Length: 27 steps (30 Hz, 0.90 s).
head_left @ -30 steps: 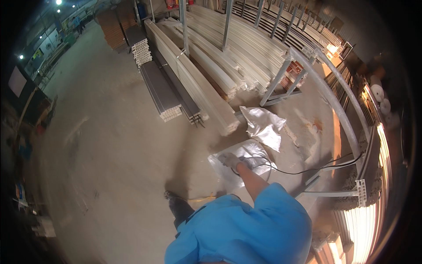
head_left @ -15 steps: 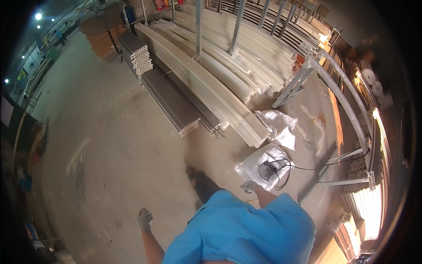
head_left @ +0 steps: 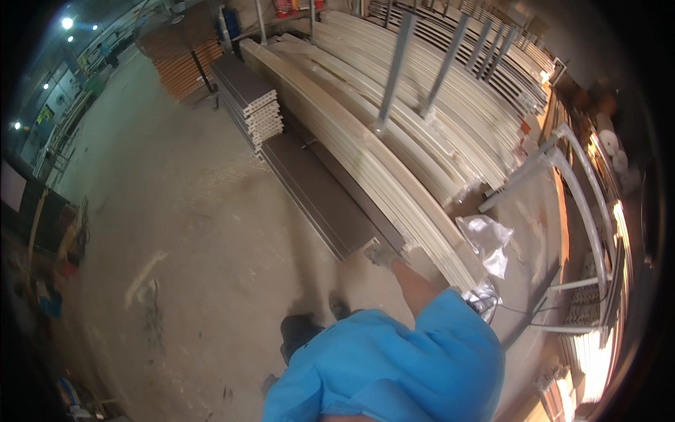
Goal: The person picks up large flat panels from a rack, places them on a workbench, and uses a blue utility knife to cut or trim edges. The person then stacks the trimmed panels and repeats the process with additional panels.
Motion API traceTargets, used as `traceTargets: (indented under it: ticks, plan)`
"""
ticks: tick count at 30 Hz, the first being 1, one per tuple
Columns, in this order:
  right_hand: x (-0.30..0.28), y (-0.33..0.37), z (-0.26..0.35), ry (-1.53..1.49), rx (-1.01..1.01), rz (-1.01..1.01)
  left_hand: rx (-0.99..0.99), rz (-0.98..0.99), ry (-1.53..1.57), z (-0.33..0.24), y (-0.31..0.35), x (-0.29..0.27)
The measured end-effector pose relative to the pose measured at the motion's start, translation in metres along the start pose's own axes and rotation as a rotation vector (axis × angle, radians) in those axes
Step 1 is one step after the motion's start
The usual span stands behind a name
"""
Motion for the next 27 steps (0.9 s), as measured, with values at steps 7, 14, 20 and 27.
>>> traceTargets:
  ticks: [7, 14, 20, 27]
  plan:
    - [0.050, -0.120, 0.051, -0.029, 0.017, -0.015, -0.091, 0.032, 0.085, -0.126, -0.080, -0.002]
    - [0.108, -0.133, 0.092, 0.009, 0.343, 0.013, 0.040, 0.129, -0.083, -0.405, -0.148, 0.008]
    - [0.141, -0.197, 0.131, -0.225, 0.501, -0.126, 0.369, 0.132, -0.254, -0.682, -0.146, 0.121]
    - [0.108, -0.369, 0.200, 0.236, 0.358, -0.019, 0.210, 0.337, -0.352, -0.769, -0.143, 0.264]
Point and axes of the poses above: each hand's wrist, its own y-axis away from the middle knuckle, its own x-axis out of the palm, z = x × y, the point moved 3 cm from there along -y, towards the middle knuckle, and after that the axes turned 14 degrees about -x, right-handed, at the moved point
